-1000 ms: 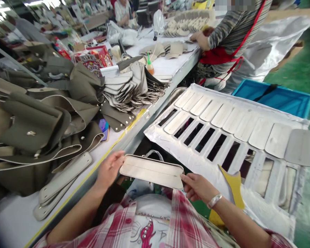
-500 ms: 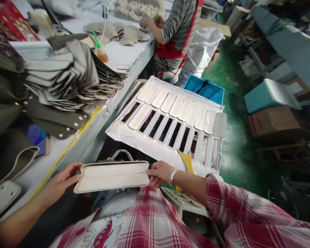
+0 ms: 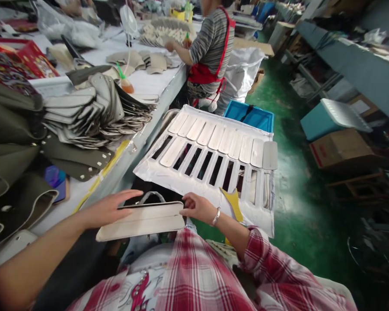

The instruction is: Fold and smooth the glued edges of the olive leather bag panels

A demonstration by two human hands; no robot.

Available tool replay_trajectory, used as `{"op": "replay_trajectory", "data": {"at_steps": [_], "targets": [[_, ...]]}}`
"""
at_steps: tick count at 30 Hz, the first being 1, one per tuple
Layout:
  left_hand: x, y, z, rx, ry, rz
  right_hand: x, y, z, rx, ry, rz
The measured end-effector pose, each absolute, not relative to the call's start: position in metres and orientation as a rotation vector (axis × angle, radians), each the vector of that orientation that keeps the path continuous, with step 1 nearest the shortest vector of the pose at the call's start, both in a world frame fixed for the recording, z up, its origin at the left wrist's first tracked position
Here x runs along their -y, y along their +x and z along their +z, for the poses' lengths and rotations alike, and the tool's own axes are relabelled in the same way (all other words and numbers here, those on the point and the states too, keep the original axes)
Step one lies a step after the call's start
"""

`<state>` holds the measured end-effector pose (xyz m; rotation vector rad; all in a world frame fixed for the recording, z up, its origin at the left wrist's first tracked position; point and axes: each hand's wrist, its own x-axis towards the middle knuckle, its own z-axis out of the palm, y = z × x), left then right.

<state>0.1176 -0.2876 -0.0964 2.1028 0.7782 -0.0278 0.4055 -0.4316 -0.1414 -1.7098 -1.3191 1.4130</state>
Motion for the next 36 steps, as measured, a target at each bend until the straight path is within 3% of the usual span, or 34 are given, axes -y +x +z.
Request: {"op": "replay_trajectory", "data": {"at_steps": [6, 12, 20, 36], "targets": [[0.304, 0.208, -0.11, -0.277, 1.994, -0.132, 0.423, 0.398, -0.128, 1.78, -1.611, 1.025], [0.313, 0.199, -0.122, -0.365, 2.122, -0.074, 0.428, 0.399, -0.127, 1.896, -1.503, 0.975], [0.335, 0.196, -0.133, -0.274, 2.48, 0.003, 0.412, 0.402, -0.135, 1.311, -1.812, 1.515], [0.322, 0.161, -0.136, -0.158, 2.692, -0.064, 0.361, 0.405, -0.144, 1.662, -1.583, 1.974]]}}
